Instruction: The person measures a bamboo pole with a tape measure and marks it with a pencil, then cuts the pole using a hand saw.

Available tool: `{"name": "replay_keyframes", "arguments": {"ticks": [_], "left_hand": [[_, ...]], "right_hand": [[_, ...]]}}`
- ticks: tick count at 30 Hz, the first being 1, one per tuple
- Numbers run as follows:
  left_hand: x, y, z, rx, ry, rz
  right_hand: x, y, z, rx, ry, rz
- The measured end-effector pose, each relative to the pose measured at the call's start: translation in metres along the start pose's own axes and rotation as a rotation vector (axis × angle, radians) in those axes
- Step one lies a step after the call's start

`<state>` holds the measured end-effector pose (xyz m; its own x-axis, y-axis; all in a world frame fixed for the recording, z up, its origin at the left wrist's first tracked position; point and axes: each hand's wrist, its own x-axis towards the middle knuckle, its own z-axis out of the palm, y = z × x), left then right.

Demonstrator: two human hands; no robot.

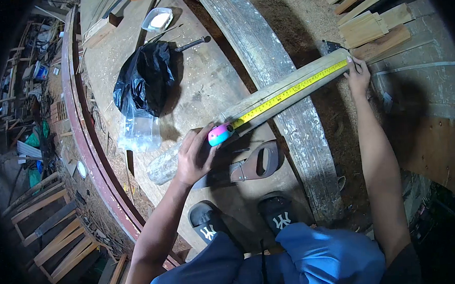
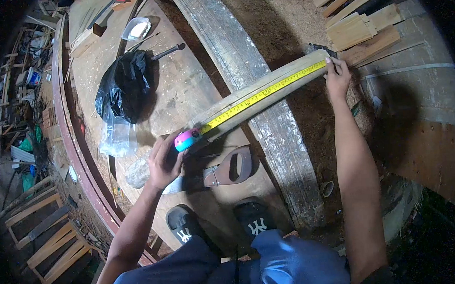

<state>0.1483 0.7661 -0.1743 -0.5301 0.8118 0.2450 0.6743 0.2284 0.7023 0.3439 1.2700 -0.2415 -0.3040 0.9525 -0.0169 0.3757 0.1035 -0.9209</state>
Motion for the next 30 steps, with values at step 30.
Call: {"name": "replay_keyframes", "arguments": {"ticks": [30], "left_hand": [[-0.001, 0.001, -0.003, -0.021, -0.024, -0.067]], "right_hand": [[0.019, -0.016, -0.023, 0.313, -0.161, 0.487]]}}
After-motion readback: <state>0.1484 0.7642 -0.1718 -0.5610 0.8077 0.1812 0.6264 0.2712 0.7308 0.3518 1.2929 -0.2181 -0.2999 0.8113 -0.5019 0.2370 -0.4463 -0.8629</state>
